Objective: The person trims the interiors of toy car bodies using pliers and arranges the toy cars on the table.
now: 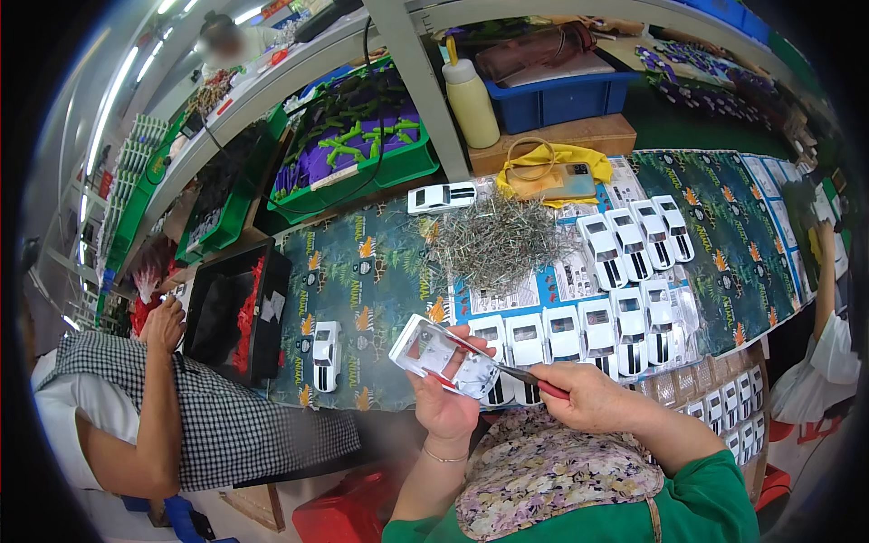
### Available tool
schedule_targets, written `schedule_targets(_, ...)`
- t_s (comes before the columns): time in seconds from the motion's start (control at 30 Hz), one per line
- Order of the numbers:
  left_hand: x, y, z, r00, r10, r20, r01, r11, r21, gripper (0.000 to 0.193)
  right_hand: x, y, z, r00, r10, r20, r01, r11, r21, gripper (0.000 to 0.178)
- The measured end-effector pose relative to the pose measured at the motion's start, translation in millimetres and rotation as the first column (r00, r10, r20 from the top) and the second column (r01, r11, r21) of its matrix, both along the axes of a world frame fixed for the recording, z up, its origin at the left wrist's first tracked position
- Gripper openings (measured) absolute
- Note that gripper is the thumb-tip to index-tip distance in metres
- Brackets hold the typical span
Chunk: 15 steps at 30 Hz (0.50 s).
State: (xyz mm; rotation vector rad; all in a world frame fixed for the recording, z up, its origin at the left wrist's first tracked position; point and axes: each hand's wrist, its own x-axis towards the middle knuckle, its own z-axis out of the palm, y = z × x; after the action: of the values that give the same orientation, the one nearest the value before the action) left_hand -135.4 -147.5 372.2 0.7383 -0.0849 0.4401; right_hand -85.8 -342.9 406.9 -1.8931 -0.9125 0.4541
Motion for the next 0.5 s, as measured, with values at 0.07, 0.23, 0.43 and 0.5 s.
schedule_targets(0.07, 0.1, -1.0, 0.3, 1.0, 0.011, 0.006, -0.011, 0.999, 0.03, 0.065, 0.3, 0.0, 1.5, 1.0, 0.014, -0.003, -0.014, 1.0, -0.021, 0.031)
schedule_targets(0.23, 1.6, -1.9, 0.5, 1.0, -0.004, 0.031, 0.005, 1.0, -0.027, 0.064, 1.5, -0.4, 2.2, 1.0, 0.03, -0.009, -0.03, 0.999, -0.037, 0.031)
schedule_targets(0.43, 4.7, -8.9, 9.1, 0.972, 0.157, -0.176, -0.118, 0.97, 0.213, 0.077, 0.1, 0.7, -2.3, 1.0, 0.031, 0.004, -0.03, 0.998, -0.056, 0.03)
schedule_targets(0.5, 5.3, -10.7, 8.8, 0.965, 0.163, -0.207, -0.126, 0.975, 0.181, 0.083, 0.6, 1.7, -4.9, 0.999, 0.028, 0.038, -0.025, 0.998, -0.064, 0.03)
